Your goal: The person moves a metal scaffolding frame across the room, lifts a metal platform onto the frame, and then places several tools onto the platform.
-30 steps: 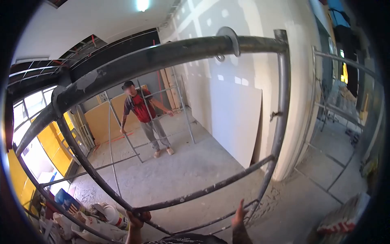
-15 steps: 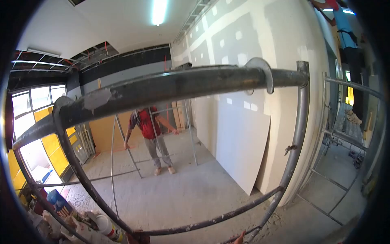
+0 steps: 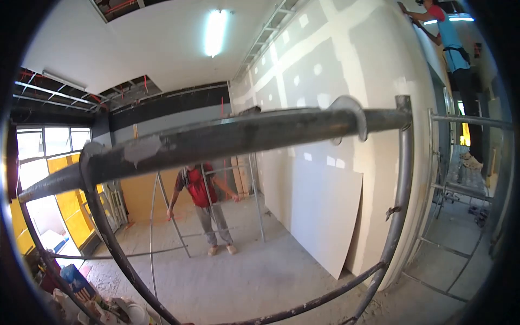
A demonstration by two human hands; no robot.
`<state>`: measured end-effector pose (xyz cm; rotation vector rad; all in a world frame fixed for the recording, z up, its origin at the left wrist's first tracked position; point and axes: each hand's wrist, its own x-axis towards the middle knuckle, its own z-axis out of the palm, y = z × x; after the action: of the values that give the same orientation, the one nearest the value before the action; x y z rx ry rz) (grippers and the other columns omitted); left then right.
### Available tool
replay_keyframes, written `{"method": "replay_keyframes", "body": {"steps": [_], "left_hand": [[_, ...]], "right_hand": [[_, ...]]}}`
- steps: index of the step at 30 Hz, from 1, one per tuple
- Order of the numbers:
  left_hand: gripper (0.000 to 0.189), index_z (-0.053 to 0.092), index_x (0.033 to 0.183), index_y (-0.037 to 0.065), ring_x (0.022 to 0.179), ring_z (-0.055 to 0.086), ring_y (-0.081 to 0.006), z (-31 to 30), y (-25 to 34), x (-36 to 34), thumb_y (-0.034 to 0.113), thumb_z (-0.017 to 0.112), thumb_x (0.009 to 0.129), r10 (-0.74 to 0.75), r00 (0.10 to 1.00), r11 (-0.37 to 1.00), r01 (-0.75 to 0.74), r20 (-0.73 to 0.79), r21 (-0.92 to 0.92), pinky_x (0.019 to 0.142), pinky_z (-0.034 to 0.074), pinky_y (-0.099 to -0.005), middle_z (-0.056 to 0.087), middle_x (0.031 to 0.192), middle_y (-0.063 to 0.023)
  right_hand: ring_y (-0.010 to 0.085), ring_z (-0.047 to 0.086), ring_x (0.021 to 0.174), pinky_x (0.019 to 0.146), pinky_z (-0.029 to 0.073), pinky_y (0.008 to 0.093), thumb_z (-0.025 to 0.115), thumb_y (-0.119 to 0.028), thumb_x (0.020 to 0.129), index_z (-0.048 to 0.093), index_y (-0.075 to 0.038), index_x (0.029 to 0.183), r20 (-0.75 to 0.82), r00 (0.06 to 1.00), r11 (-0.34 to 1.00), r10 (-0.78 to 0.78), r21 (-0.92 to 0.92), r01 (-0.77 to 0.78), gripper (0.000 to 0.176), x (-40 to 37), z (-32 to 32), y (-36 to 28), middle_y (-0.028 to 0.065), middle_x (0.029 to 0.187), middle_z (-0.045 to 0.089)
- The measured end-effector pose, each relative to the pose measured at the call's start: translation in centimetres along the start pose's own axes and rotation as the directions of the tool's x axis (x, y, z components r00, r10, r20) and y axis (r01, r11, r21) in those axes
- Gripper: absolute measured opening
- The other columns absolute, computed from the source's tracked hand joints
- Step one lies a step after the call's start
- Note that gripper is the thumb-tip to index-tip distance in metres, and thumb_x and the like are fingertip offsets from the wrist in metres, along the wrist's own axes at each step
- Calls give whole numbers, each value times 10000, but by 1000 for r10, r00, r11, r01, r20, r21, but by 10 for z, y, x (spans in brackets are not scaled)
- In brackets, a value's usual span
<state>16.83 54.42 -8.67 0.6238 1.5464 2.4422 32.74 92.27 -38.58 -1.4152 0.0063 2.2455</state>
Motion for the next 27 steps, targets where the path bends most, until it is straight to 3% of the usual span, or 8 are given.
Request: {"method": "replay_keyframes", "body": {"steps": [5,7,8,12,14,17,20,27], "left_hand": [[611,339,593,176,302,267,-113,8,-4,2,740,448,804,59,978,998,-56,-200,22,289,228,-268,297,403,24],[591,524,674,155,306,234,-94,-8,-16,8,723,443,819,91,995,993,-94,-34,-67,292,203,-267,270,408,31],[515,660,957,81,457,493,-159,-35,-30,8,564,491,904,82,984,966,-41,155,-255,436,427,-300,520,558,-41],[826,417,514,79,330,355,-127,15,15,6,882,351,698,-5,996,995,-3,85,99,326,234,-272,374,399,-23],[817,431,556,74,329,344,-119,12,19,14,876,374,697,-61,993,998,59,103,19,325,217,-266,367,405,-12],[808,436,576,71,330,333,-113,22,15,14,867,388,702,-39,994,999,37,104,14,325,212,-264,354,409,-5],[800,434,575,75,332,320,-104,25,-7,-5,864,395,701,-7,997,1000,6,74,14,325,206,-259,336,410,6],[788,428,574,90,328,302,-92,13,-23,-6,871,403,679,-3,993,999,6,120,-32,321,179,-254,328,413,13]], "right_hand": [[220,425,617,722,358,495,468,-714,809,437,-105,719,-40,999,999,16,-39,-17,616,12,-7,-5,37,664,436],[220,418,629,755,353,511,459,-715,811,413,-108,704,-52,998,999,33,-42,-35,619,19,-8,-8,36,656,418],[221,415,635,772,350,520,454,-716,812,401,-109,697,-57,997,998,50,-40,-52,620,23,-8,-9,36,652,409],[219,355,579,856,296,567,443,-702,820,292,-131,633,-280,959,991,37,-113,-71,619,29,17,-8,40,586,336],[164,416,649,702,334,419,535,-674,791,444,-148,726,-273,962,997,14,-72,-35,538,11,23,-5,10,681,477],[220,367,581,915,229,620,456,-674,825,306,-131,646,-124,987,987,-100,-135,83,591,26,24,-9,25,581,351],[166,325,518,690,336,449,508,-644,809,298,-169,590,-161,985,992,-63,-121,43,563,15,26,-16,-8,519,333],[174,325,496,754,357,491,491,-642,818,300,-162,590,-47,985,981,-165,-115,159,564,43,19,-18,-3,520,346]]}}
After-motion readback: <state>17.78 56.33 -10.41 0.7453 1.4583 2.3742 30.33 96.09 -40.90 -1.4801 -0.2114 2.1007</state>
